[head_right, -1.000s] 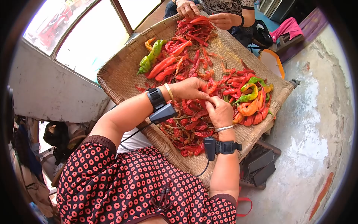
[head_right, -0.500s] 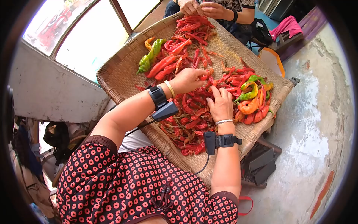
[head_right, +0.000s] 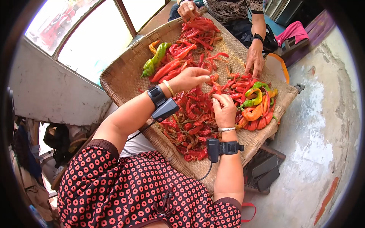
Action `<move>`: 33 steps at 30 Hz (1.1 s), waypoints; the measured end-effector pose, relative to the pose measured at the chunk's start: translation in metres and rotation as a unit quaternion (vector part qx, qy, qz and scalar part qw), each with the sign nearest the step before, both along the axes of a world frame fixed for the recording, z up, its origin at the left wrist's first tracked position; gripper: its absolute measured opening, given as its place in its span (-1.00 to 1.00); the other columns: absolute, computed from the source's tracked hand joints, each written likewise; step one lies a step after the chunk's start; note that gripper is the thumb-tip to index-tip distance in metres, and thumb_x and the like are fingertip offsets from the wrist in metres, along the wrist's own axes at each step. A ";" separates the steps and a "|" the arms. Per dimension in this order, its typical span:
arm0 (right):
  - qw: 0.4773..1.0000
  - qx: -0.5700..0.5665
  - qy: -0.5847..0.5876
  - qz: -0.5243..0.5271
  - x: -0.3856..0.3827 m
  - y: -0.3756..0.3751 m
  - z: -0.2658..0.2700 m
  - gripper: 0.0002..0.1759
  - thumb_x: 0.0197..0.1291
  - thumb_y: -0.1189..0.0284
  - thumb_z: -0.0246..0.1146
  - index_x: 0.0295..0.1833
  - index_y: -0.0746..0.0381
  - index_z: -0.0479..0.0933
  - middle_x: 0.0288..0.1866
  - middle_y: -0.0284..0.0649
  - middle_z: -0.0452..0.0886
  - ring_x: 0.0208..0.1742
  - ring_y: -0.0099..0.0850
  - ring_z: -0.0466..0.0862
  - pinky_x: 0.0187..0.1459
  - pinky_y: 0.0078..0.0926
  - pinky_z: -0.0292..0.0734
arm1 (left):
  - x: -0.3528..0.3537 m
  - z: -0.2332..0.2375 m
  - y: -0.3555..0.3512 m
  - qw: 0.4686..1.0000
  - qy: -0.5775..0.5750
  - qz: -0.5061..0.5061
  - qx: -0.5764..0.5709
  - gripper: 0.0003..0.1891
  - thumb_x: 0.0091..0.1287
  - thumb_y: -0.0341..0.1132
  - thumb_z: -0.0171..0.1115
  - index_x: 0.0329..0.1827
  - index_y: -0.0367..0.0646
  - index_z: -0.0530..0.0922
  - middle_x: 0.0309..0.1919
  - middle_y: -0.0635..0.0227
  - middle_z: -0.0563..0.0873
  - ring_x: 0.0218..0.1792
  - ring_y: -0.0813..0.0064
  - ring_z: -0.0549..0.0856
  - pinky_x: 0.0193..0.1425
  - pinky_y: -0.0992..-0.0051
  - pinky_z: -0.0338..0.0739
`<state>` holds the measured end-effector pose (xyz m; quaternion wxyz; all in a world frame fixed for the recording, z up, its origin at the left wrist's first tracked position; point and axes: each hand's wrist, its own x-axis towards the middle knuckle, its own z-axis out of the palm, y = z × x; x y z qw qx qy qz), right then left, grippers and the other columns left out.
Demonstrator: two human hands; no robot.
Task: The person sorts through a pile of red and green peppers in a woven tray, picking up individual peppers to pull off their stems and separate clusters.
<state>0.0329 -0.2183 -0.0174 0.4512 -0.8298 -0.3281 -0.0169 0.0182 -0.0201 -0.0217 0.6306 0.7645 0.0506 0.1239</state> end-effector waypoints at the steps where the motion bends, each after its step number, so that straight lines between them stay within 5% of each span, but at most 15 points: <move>1: 0.999 0.026 0.024 0.015 -0.002 0.000 0.003 -0.84 0.01 0.50 0.21 -0.25 0.29 0.57 -0.32 -0.19 0.57 -0.22 -0.27 0.55 -0.16 -0.41 0.44 | -0.009 0.016 -0.008 0.994 0.066 -0.087 -0.003 -0.59 0.29 -0.22 0.14 0.13 -0.26 0.42 -0.34 0.40 0.62 -0.42 0.67 0.58 -0.30 0.61 0.51; 3: 0.998 0.047 0.026 0.044 -0.002 0.000 0.007 -0.86 0.02 0.52 0.19 -0.27 0.31 0.56 -0.32 -0.18 0.57 -0.24 -0.27 0.56 -0.18 -0.45 0.44 | -0.017 0.029 -0.018 0.970 0.146 -0.193 -0.013 -0.63 0.27 -0.19 0.17 0.02 -0.27 0.50 -0.39 0.39 0.63 -0.40 0.67 0.56 -0.28 0.61 0.49; 8: 0.994 0.020 0.004 0.109 -0.006 0.000 0.013 -0.86 0.07 0.53 0.15 -0.26 0.36 0.53 -0.23 -0.19 0.56 -0.19 -0.37 0.56 -0.11 -0.51 0.42 | -0.013 0.026 -0.012 0.963 0.130 -0.217 0.092 -0.74 0.29 -0.20 0.13 -0.27 -0.25 0.60 -0.46 0.46 0.64 -0.47 0.73 0.53 -0.35 0.64 0.48; 10: 0.997 0.051 -0.003 0.055 -0.008 0.002 0.013 -0.91 -0.01 0.51 0.20 -0.36 0.30 0.54 -0.30 -0.18 0.57 -0.22 -0.24 0.55 -0.15 -0.40 0.43 | -0.009 0.026 -0.006 0.981 0.136 -0.139 -0.030 -0.78 0.32 -0.23 0.09 -0.25 -0.21 0.59 -0.47 0.50 0.63 -0.44 0.78 0.53 -0.35 0.68 0.46; 11: 0.997 0.052 -0.002 0.055 -0.006 0.000 0.011 -0.91 -0.01 0.51 0.20 -0.36 0.30 0.54 -0.30 -0.18 0.57 -0.22 -0.24 0.55 -0.15 -0.40 0.43 | -0.008 0.027 -0.010 0.982 0.018 -0.046 -0.180 -0.81 0.27 -0.26 0.14 -0.27 -0.21 0.58 -0.48 0.46 0.64 -0.51 0.72 0.53 -0.47 0.66 0.44; 12: 0.998 -0.013 -0.033 0.057 -0.003 -0.003 0.008 -0.89 -0.04 0.49 0.23 -0.36 0.29 0.54 -0.30 -0.18 0.56 -0.21 -0.22 0.53 -0.14 -0.38 0.42 | -0.004 0.030 -0.004 0.983 -0.007 -0.006 -0.182 -0.81 0.29 -0.27 0.12 -0.21 -0.22 0.55 -0.45 0.44 0.66 -0.46 0.70 0.55 -0.44 0.64 0.46; 15: 0.983 -0.132 -0.103 0.071 -0.003 -0.005 0.000 -0.85 -0.09 0.45 0.27 -0.35 0.26 0.54 -0.31 -0.20 0.54 -0.18 -0.19 0.49 -0.11 -0.34 0.40 | -0.006 0.029 0.006 0.995 0.024 0.076 -0.062 -0.79 0.24 -0.27 0.15 -0.16 -0.19 0.54 -0.38 0.33 0.68 -0.44 0.54 0.62 -0.37 0.52 0.50; 17: 0.963 -0.203 -0.146 0.098 -0.003 -0.006 -0.004 -0.78 -0.13 0.39 0.32 -0.31 0.22 0.55 -0.29 -0.20 0.51 -0.15 -0.19 0.46 -0.09 -0.31 0.40 | -0.008 0.012 0.009 0.962 0.004 -0.032 0.272 -0.76 0.14 -0.28 0.21 -0.15 -0.14 0.55 -0.28 0.20 0.66 -0.36 0.32 0.66 -0.29 0.40 0.53; 18: 0.963 -0.204 -0.145 0.099 -0.004 -0.006 -0.004 -0.78 -0.13 0.39 0.32 -0.31 0.22 0.55 -0.29 -0.20 0.51 -0.15 -0.19 0.46 -0.09 -0.31 0.40 | -0.011 0.012 0.006 0.962 0.005 -0.032 0.271 -0.76 0.14 -0.28 0.21 -0.15 -0.14 0.55 -0.28 0.20 0.66 -0.36 0.32 0.66 -0.29 0.40 0.53; 20: 0.960 -0.215 -0.127 0.124 -0.006 -0.005 -0.004 -0.74 -0.13 0.37 0.33 -0.28 0.23 0.55 -0.29 -0.18 0.52 -0.14 -0.18 0.47 -0.06 -0.30 0.40 | -0.017 0.014 -0.002 0.878 -0.010 -0.159 0.451 -0.70 0.05 -0.34 0.24 -0.11 -0.15 0.57 -0.29 0.18 0.62 -0.27 0.26 0.64 -0.19 0.37 0.53; 26: 0.953 -0.235 -0.095 0.167 -0.011 -0.007 -0.003 -0.61 -0.20 0.29 0.38 -0.22 0.23 0.53 -0.21 -0.15 0.51 -0.08 -0.17 0.46 -0.04 -0.27 0.40 | -0.017 -0.004 -0.003 0.775 0.021 -0.182 0.604 -0.74 0.06 -0.29 0.20 -0.16 -0.09 0.55 -0.20 0.23 0.54 -0.31 0.26 0.63 -0.32 0.32 0.54; 29: 0.938 -0.293 -0.095 0.162 -0.010 -0.007 -0.009 -0.77 -0.18 0.38 0.31 -0.36 0.24 0.49 -0.26 -0.15 0.52 -0.12 -0.17 0.48 -0.09 -0.27 0.43 | -0.014 -0.012 -0.002 0.741 -0.001 -0.167 0.650 -0.91 0.10 -0.38 0.08 -0.35 -0.12 0.52 -0.32 0.22 0.52 -0.46 0.26 0.64 -0.47 0.34 0.53; 33: 0.947 -0.269 -0.083 0.155 -0.011 -0.010 -0.007 -0.89 -0.17 0.44 0.19 -0.44 0.22 0.52 -0.36 -0.16 0.55 -0.21 -0.19 0.52 -0.12 -0.29 0.45 | -0.019 -0.002 -0.005 0.735 0.010 -0.174 0.655 -0.89 0.09 -0.36 0.10 -0.34 -0.12 0.54 -0.34 0.23 0.53 -0.39 0.26 0.64 -0.39 0.31 0.53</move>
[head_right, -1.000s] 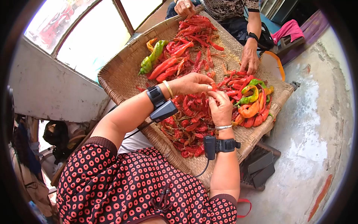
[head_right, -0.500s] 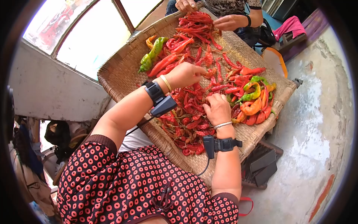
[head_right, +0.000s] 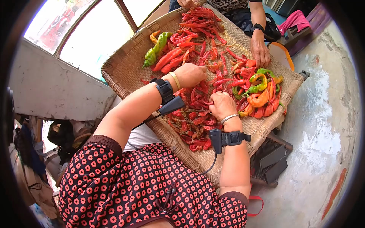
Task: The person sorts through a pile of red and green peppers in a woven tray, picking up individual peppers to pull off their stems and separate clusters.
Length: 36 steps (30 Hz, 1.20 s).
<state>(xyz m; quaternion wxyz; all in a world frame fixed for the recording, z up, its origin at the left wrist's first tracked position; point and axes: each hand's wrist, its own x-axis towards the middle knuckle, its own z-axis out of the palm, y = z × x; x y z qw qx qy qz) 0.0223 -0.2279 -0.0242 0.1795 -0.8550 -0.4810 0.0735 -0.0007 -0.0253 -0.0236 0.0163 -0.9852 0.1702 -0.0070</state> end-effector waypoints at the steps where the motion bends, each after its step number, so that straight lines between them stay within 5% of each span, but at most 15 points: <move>1: 1.000 0.000 -0.002 0.000 0.002 -0.002 0.001 -0.89 -0.17 0.44 0.19 -0.44 0.22 0.52 -0.36 -0.16 0.55 -0.21 -0.19 0.52 -0.12 -0.29 0.45 | -0.003 0.006 0.001 0.996 -0.013 -0.002 -0.083 -0.89 0.07 -0.37 0.12 -0.35 -0.13 0.55 -0.32 0.24 0.54 -0.34 0.25 0.63 -0.31 0.32 0.53; 4: 0.993 0.100 0.030 -0.059 0.006 -0.010 0.007 -0.85 -0.17 0.45 0.17 -0.40 0.22 0.54 -0.33 -0.18 0.55 -0.18 -0.18 0.52 -0.12 -0.29 0.43 | -0.004 0.014 0.008 0.963 -0.077 -0.011 -0.257 -0.87 0.03 -0.39 0.17 -0.35 -0.16 0.58 -0.28 0.25 0.58 -0.26 0.25 0.61 -0.18 0.35 0.52; 7: 0.968 0.179 0.138 -0.106 0.009 -0.016 0.009 -0.88 -0.04 0.46 0.22 -0.35 0.27 0.53 -0.44 -0.25 0.57 -0.37 -0.34 0.57 -0.31 -0.48 0.46 | 0.005 0.023 0.014 0.889 -0.184 0.015 -0.419 -0.87 0.05 -0.43 0.24 -0.33 -0.23 0.59 -0.32 0.23 0.61 -0.23 0.29 0.61 -0.11 0.44 0.50; 9: 0.942 0.215 0.229 -0.121 0.011 -0.017 0.008 -0.89 0.02 0.46 0.22 -0.34 0.28 0.53 -0.48 -0.31 0.55 -0.44 -0.45 0.55 -0.38 -0.54 0.45 | 0.006 0.035 0.009 0.722 -0.090 0.218 -0.651 -0.85 0.07 -0.36 0.22 -0.33 -0.23 0.61 -0.36 0.19 0.64 -0.22 0.26 0.59 -0.10 0.37 0.49; 11: 0.905 0.246 0.320 -0.136 0.009 -0.017 0.009 -0.88 0.08 0.46 0.23 -0.33 0.30 0.52 -0.52 -0.37 0.54 -0.52 -0.55 0.53 -0.45 -0.60 0.43 | 0.010 0.028 0.015 0.717 -0.145 0.230 -0.641 -0.75 0.11 -0.29 0.22 -0.21 -0.25 0.59 -0.35 0.15 0.65 -0.24 0.21 0.61 -0.11 0.32 0.49; 13: 0.876 0.218 0.397 -0.164 0.002 -0.014 0.023 -0.89 0.18 0.44 0.16 -0.27 0.26 0.49 -0.50 -0.43 0.52 -0.55 -0.69 0.48 -0.49 -0.76 0.39 | 0.004 0.035 0.016 0.900 -0.204 0.253 -0.289 -0.64 0.14 -0.17 0.20 -0.10 -0.26 0.55 -0.35 0.11 0.65 -0.29 0.14 0.63 -0.15 0.25 0.48; 14: 0.876 0.217 0.397 -0.164 0.002 -0.013 0.022 -0.89 0.18 0.44 0.16 -0.27 0.26 0.49 -0.50 -0.43 0.52 -0.55 -0.69 0.48 -0.49 -0.76 0.39 | 0.002 0.038 0.014 0.934 -0.126 0.167 -0.291 -0.59 0.16 -0.07 0.15 -0.16 -0.29 0.56 -0.35 0.04 0.65 -0.32 0.09 0.63 -0.17 0.19 0.47; 17: 0.853 0.247 0.425 -0.175 0.002 -0.010 0.011 -0.89 0.14 0.46 0.20 -0.28 0.29 0.52 -0.51 -0.43 0.51 -0.59 -0.68 0.45 -0.52 -0.70 0.37 | -0.007 0.053 -0.010 0.893 0.186 0.171 -0.373 -0.54 0.22 0.02 0.11 -0.35 -0.31 0.61 -0.47 0.08 0.65 -0.41 0.18 0.63 -0.23 0.28 0.50; 19: 0.880 0.248 0.372 -0.162 0.002 -0.009 0.007 -0.89 0.14 0.47 0.19 -0.27 0.30 0.52 -0.51 -0.43 0.51 -0.57 -0.69 0.44 -0.51 -0.71 0.37 | -0.009 0.039 -0.019 0.828 0.264 0.131 -0.477 -0.53 0.25 0.05 0.10 -0.27 -0.27 0.60 -0.48 0.22 0.66 -0.45 0.51 0.62 -0.38 0.47 0.53; 23: 0.891 0.237 0.364 -0.134 -0.002 -0.006 0.007 -0.88 0.14 0.47 0.19 -0.27 0.30 0.53 -0.50 -0.42 0.52 -0.54 -0.69 0.46 -0.50 -0.71 0.37 | -0.004 0.029 -0.022 0.883 0.175 0.057 -0.433 -0.68 0.18 -0.11 0.23 -0.30 -0.24 0.61 -0.52 0.30 0.65 -0.50 0.56 0.60 -0.40 0.53 0.52; 27: 0.874 0.275 0.354 -0.187 0.005 -0.010 0.003 -0.87 0.13 0.48 0.19 -0.24 0.31 0.52 -0.49 -0.41 0.53 -0.52 -0.68 0.49 -0.51 -0.68 0.39 | -0.002 0.050 -0.005 0.878 0.079 0.100 -0.462 -0.79 0.15 -0.24 0.26 -0.30 -0.22 0.61 -0.51 0.39 0.66 -0.54 0.65 0.57 -0.45 0.61 0.48; 31: 0.866 0.246 0.346 -0.264 0.010 -0.013 0.006 -0.85 0.12 0.48 0.20 -0.20 0.30 0.52 -0.47 -0.39 0.54 -0.51 -0.67 0.51 -0.52 -0.66 0.42 | 0.004 0.069 0.009 0.672 -0.004 0.237 -0.702 -0.77 0.26 -0.34 0.15 -0.11 -0.29 0.53 -0.40 0.45 0.63 -0.52 0.70 0.55 -0.52 0.73 0.43; 33: 0.881 0.236 0.313 -0.266 0.017 -0.017 -0.002 -0.81 0.06 0.47 0.24 -0.18 0.28 0.53 -0.49 -0.32 0.57 -0.50 -0.53 0.56 -0.46 -0.59 0.47 | 0.010 0.064 0.012 0.667 -0.084 0.274 -0.688 -0.69 0.26 -0.32 0.14 0.00 -0.31 0.46 -0.32 0.37 0.60 -0.46 0.70 0.57 -0.49 0.72 0.46; 34: 0.928 0.184 0.204 -0.253 0.020 -0.019 -0.004 -0.75 0.04 0.44 0.25 -0.14 0.26 0.51 -0.42 -0.24 0.59 -0.43 -0.40 0.59 -0.36 -0.50 0.49 | 0.021 0.053 0.016 0.668 -0.085 0.273 -0.687 -0.69 0.26 -0.32 0.14 0.00 -0.31 0.46 -0.32 0.37 0.60 -0.46 0.70 0.57 -0.49 0.72 0.46; 36: 0.959 0.129 0.091 -0.235 0.020 -0.020 -0.008 -0.69 0.01 0.42 0.26 -0.09 0.23 0.50 -0.36 -0.16 0.61 -0.35 -0.26 0.61 -0.27 -0.41 0.52 | 0.037 0.039 0.018 0.769 -0.197 0.306 -0.526 -0.56 0.21 -0.27 0.18 0.08 -0.34 0.38 -0.20 0.22 0.61 -0.43 0.50 0.63 -0.39 0.56 0.53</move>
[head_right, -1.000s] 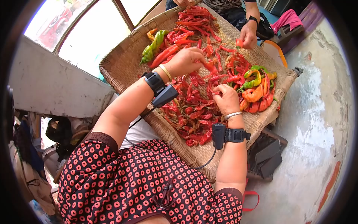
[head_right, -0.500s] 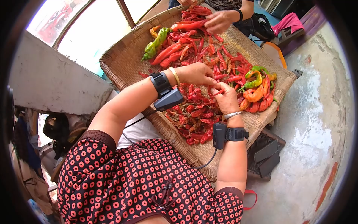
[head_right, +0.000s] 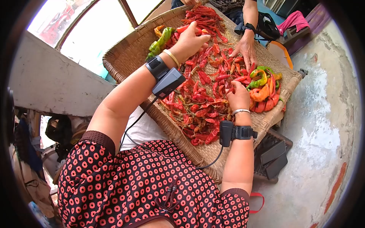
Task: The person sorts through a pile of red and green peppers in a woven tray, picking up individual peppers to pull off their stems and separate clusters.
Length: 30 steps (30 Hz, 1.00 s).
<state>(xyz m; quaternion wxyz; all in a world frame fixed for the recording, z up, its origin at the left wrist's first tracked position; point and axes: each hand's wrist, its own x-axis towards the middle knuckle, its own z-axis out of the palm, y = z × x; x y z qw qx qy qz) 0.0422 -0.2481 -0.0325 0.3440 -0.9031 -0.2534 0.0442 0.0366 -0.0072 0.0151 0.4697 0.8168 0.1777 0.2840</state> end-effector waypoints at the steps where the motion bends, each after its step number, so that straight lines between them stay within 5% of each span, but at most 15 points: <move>1: 0.997 -0.050 -0.061 0.001 -0.001 -0.001 -0.001 -0.63 0.00 0.38 0.27 -0.03 0.21 0.47 -0.26 -0.11 0.59 -0.24 -0.17 0.58 -0.17 -0.34 0.49 | 0.001 -0.001 -0.005 1.000 0.000 -0.001 0.001 -0.56 0.21 -0.27 0.18 0.08 -0.34 0.38 -0.20 0.22 0.61 -0.43 0.50 0.63 -0.39 0.56 0.53; 3: 0.987 -0.100 -0.122 0.001 -0.003 -0.001 0.001 -0.57 -0.02 0.35 0.28 0.02 0.18 0.44 -0.17 -0.06 0.57 -0.13 -0.07 0.56 -0.07 -0.27 0.46 | -0.007 -0.001 -0.023 0.949 -0.139 -0.052 0.279 -0.57 0.05 -0.24 0.21 -0.05 -0.32 0.48 -0.32 0.03 0.64 -0.27 0.01 0.62 -0.04 0.24 0.48; 5: 0.984 -0.176 -0.016 0.014 -0.007 0.003 0.015 -0.51 0.00 0.31 0.27 0.09 0.15 0.39 -0.05 -0.03 0.53 -0.02 -0.07 0.52 -0.01 -0.22 0.42 | -0.026 0.016 -0.045 0.916 0.073 -0.317 0.233 -0.65 0.05 -0.26 0.23 -0.14 -0.30 0.55 -0.34 0.10 0.66 -0.34 0.08 0.63 -0.18 0.28 0.54; 7: 0.980 -0.198 0.007 0.010 -0.011 0.005 0.024 -0.56 -0.02 0.31 0.28 0.03 0.15 0.45 -0.10 -0.06 0.56 -0.04 -0.11 0.54 -0.04 -0.24 0.45 | -0.034 0.003 -0.068 0.854 0.149 -0.405 0.289 -0.78 0.04 -0.31 0.21 -0.30 -0.24 0.61 -0.47 0.14 0.66 -0.30 0.17 0.64 -0.19 0.29 0.54; 9: 0.969 -0.246 0.017 0.009 -0.010 0.003 0.027 -0.65 -0.01 0.28 0.27 -0.07 0.14 0.52 -0.15 -0.10 0.60 -0.08 -0.14 0.57 -0.06 -0.24 0.46 | -0.045 -0.011 -0.085 0.776 0.263 -0.386 0.424 -0.82 0.03 -0.36 0.18 -0.31 -0.20 0.60 -0.39 0.18 0.64 -0.29 0.21 0.65 -0.24 0.31 0.55; 18: 0.972 -0.232 -0.002 0.039 -0.004 -0.005 0.016 -0.73 0.04 0.25 0.21 -0.16 0.13 0.58 -0.21 -0.12 0.62 -0.12 -0.16 0.59 -0.10 -0.25 0.47 | -0.054 -0.035 -0.071 0.780 0.189 -0.376 0.463 -0.87 0.02 -0.38 0.19 -0.37 -0.19 0.57 -0.32 0.24 0.57 -0.33 0.26 0.65 -0.31 0.30 0.54; 21: 0.976 -0.216 -0.006 0.023 -0.003 -0.009 0.016 -0.73 0.05 0.24 0.20 -0.17 0.13 0.58 -0.23 -0.11 0.62 -0.14 -0.15 0.59 -0.12 -0.25 0.47 | -0.043 -0.041 -0.059 0.814 0.139 -0.402 0.396 -0.88 0.01 -0.35 0.21 -0.40 -0.18 0.59 -0.38 0.19 0.60 -0.38 0.25 0.64 -0.32 0.31 0.52; 23: 0.978 -0.206 -0.018 0.011 -0.001 -0.010 0.015 -0.73 0.05 0.23 0.20 -0.18 0.13 0.58 -0.24 -0.10 0.62 -0.14 -0.15 0.59 -0.13 -0.25 0.47 | -0.045 -0.025 -0.052 0.864 0.089 -0.450 0.207 -0.86 0.03 -0.35 0.20 -0.37 -0.20 0.59 -0.44 0.14 0.63 -0.42 0.25 0.64 -0.34 0.38 0.50; 25: 0.984 -0.179 0.006 -0.017 0.003 -0.012 0.015 -0.73 0.05 0.23 0.20 -0.18 0.14 0.58 -0.25 -0.09 0.62 -0.16 -0.14 0.60 -0.14 -0.25 0.48 | -0.046 -0.011 -0.045 0.872 0.081 -0.454 0.164 -0.83 0.08 -0.32 0.20 -0.34 -0.22 0.59 -0.51 0.21 0.64 -0.47 0.39 0.63 -0.36 0.45 0.48; 27: 0.983 -0.180 0.012 -0.025 0.006 -0.012 0.013 -0.72 0.05 0.23 0.20 -0.17 0.15 0.58 -0.25 -0.08 0.62 -0.17 -0.14 0.60 -0.15 -0.25 0.48 | -0.045 0.003 -0.036 0.910 0.131 -0.393 0.022 -0.81 0.13 -0.28 0.21 -0.35 -0.25 0.57 -0.54 0.33 0.62 -0.49 0.56 0.60 -0.38 0.51 0.48; 29: 0.983 -0.185 -0.010 -0.013 0.006 -0.012 0.011 -0.72 0.05 0.25 0.21 -0.16 0.15 0.57 -0.26 -0.07 0.62 -0.17 -0.14 0.60 -0.15 -0.24 0.48 | -0.034 -0.006 -0.026 0.949 0.095 -0.292 -0.078 -0.72 0.09 -0.17 0.21 -0.34 -0.25 0.57 -0.54 0.20 0.64 -0.47 0.37 0.65 -0.34 0.43 0.51; 30: 0.985 -0.169 -0.013 -0.007 0.001 -0.009 0.012 -0.73 0.04 0.25 0.22 -0.17 0.16 0.58 -0.27 -0.08 0.62 -0.19 -0.15 0.60 -0.15 -0.25 0.47 | -0.031 -0.008 -0.025 0.981 0.002 -0.195 0.016 -0.72 0.09 -0.16 0.20 -0.36 -0.24 0.56 -0.53 0.18 0.64 -0.47 0.28 0.64 -0.33 0.38 0.52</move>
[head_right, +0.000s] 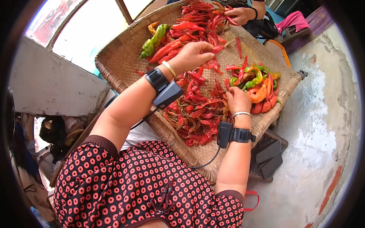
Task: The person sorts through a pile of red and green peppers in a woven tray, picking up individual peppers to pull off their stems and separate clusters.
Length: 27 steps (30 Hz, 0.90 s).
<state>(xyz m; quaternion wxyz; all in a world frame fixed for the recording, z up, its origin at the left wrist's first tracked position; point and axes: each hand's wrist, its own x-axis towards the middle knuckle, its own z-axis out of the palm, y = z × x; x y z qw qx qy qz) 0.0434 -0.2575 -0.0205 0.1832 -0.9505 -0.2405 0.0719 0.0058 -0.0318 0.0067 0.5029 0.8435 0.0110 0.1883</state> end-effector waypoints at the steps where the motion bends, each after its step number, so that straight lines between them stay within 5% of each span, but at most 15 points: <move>1: 1.000 -0.002 -0.001 0.002 -0.002 0.001 -0.002 -0.73 0.04 0.25 0.22 -0.17 0.16 0.58 -0.27 -0.08 0.62 -0.19 -0.15 0.60 -0.15 -0.25 0.47 | 0.002 -0.003 0.001 0.986 -0.111 0.100 0.073 -0.72 0.10 -0.16 0.19 -0.37 -0.24 0.55 -0.53 0.16 0.64 -0.47 0.20 0.63 -0.32 0.33 0.52; 4: 0.997 0.018 -0.034 0.068 -0.008 0.005 -0.006 -0.73 0.00 0.24 0.25 -0.22 0.17 0.58 -0.30 -0.11 0.61 -0.22 -0.16 0.60 -0.15 -0.25 0.47 | -0.004 -0.005 -0.002 0.961 -0.138 0.154 0.182 -0.73 0.11 -0.16 0.17 -0.43 -0.23 0.54 -0.52 0.12 0.64 -0.45 0.07 0.61 -0.29 0.27 0.51; 5: 0.997 0.016 -0.035 0.071 -0.010 0.005 -0.003 -0.73 0.00 0.24 0.25 -0.22 0.17 0.58 -0.30 -0.11 0.61 -0.22 -0.16 0.60 -0.15 -0.25 0.47 | -0.005 -0.002 0.002 0.969 0.034 -0.019 0.243 -0.70 0.06 -0.25 0.22 -0.17 -0.21 0.57 -0.31 0.09 0.65 -0.34 0.14 0.60 -0.23 0.42 0.51; 7: 0.999 -0.003 0.012 0.051 -0.021 0.009 0.017 -0.72 -0.01 0.24 0.26 -0.22 0.18 0.58 -0.30 -0.12 0.62 -0.22 -0.17 0.60 -0.18 -0.27 0.47 | -0.009 -0.006 -0.007 0.921 0.102 -0.288 0.242 -0.74 0.08 -0.25 0.21 -0.20 -0.17 0.60 -0.44 0.17 0.67 -0.44 0.26 0.63 -0.32 0.41 0.52; 9: 0.998 -0.032 0.050 0.034 -0.025 0.010 0.025 -0.70 -0.05 0.23 0.28 -0.23 0.18 0.58 -0.30 -0.11 0.62 -0.23 -0.18 0.61 -0.20 -0.30 0.48 | -0.026 0.000 -0.027 0.835 0.333 -0.400 0.176 -0.76 0.08 -0.24 0.22 -0.23 -0.15 0.62 -0.56 0.29 0.65 -0.51 0.40 0.62 -0.43 0.41 0.50; 10: 0.993 -0.048 0.088 0.064 -0.026 0.008 0.024 -0.68 -0.08 0.23 0.30 -0.23 0.17 0.58 -0.30 -0.10 0.62 -0.24 -0.19 0.61 -0.20 -0.32 0.49 | -0.030 -0.002 -0.036 0.836 0.333 -0.401 0.173 -0.76 0.08 -0.24 0.22 -0.23 -0.15 0.62 -0.56 0.29 0.65 -0.51 0.40 0.62 -0.43 0.41 0.50; 12: 0.985 -0.066 0.126 0.093 -0.027 0.006 0.025 -0.67 -0.11 0.22 0.32 -0.22 0.17 0.58 -0.29 -0.10 0.62 -0.24 -0.19 0.62 -0.21 -0.33 0.49 | -0.034 -0.007 -0.049 0.732 0.402 -0.498 0.234 -0.75 0.08 -0.23 0.23 -0.21 -0.15 0.63 -0.55 0.35 0.64 -0.50 0.50 0.62 -0.47 0.43 0.49; 17: 0.955 -0.196 0.156 0.160 -0.032 0.016 0.028 -0.35 -0.18 0.25 0.38 0.13 0.11 0.39 -0.10 0.00 0.57 -0.01 -0.08 0.54 0.00 -0.22 0.43 | -0.033 -0.014 -0.059 0.721 0.380 -0.517 0.262 -0.72 0.04 -0.22 0.27 -0.21 -0.15 0.63 -0.51 0.27 0.67 -0.47 0.44 0.64 -0.41 0.42 0.50; 20: 0.969 -0.130 0.150 0.150 -0.025 0.011 0.007 -0.49 -0.14 0.29 0.35 0.00 0.15 0.45 -0.14 -0.01 0.58 -0.06 -0.08 0.55 -0.02 -0.23 0.43 | -0.028 -0.024 -0.058 0.752 0.293 -0.433 0.402 -0.73 -0.01 -0.18 0.27 -0.33 -0.17 0.65 -0.45 0.19 0.68 -0.40 0.27 0.66 -0.33 0.35 0.52; 25: 0.980 -0.029 0.151 0.128 -0.020 0.017 -0.009 -0.64 -0.11 0.33 0.30 -0.15 0.22 0.51 -0.32 -0.05 0.61 -0.22 -0.12 0.60 -0.15 -0.29 0.48 | -0.038 -0.002 -0.037 0.804 0.253 -0.309 0.441 -0.79 -0.03 -0.26 0.22 -0.38 -0.17 0.65 -0.43 0.19 0.68 -0.35 0.20 0.67 -0.28 0.27 0.54; 27: 0.976 0.105 0.176 0.071 -0.015 0.020 -0.021 -0.66 -0.09 0.36 0.28 -0.15 0.25 0.52 -0.40 -0.10 0.60 -0.33 -0.25 0.61 -0.22 -0.39 0.50 | -0.035 -0.001 -0.025 0.829 0.216 -0.194 0.478 -0.82 -0.02 -0.29 0.20 -0.41 -0.17 0.65 -0.44 0.20 0.68 -0.34 0.22 0.67 -0.29 0.28 0.55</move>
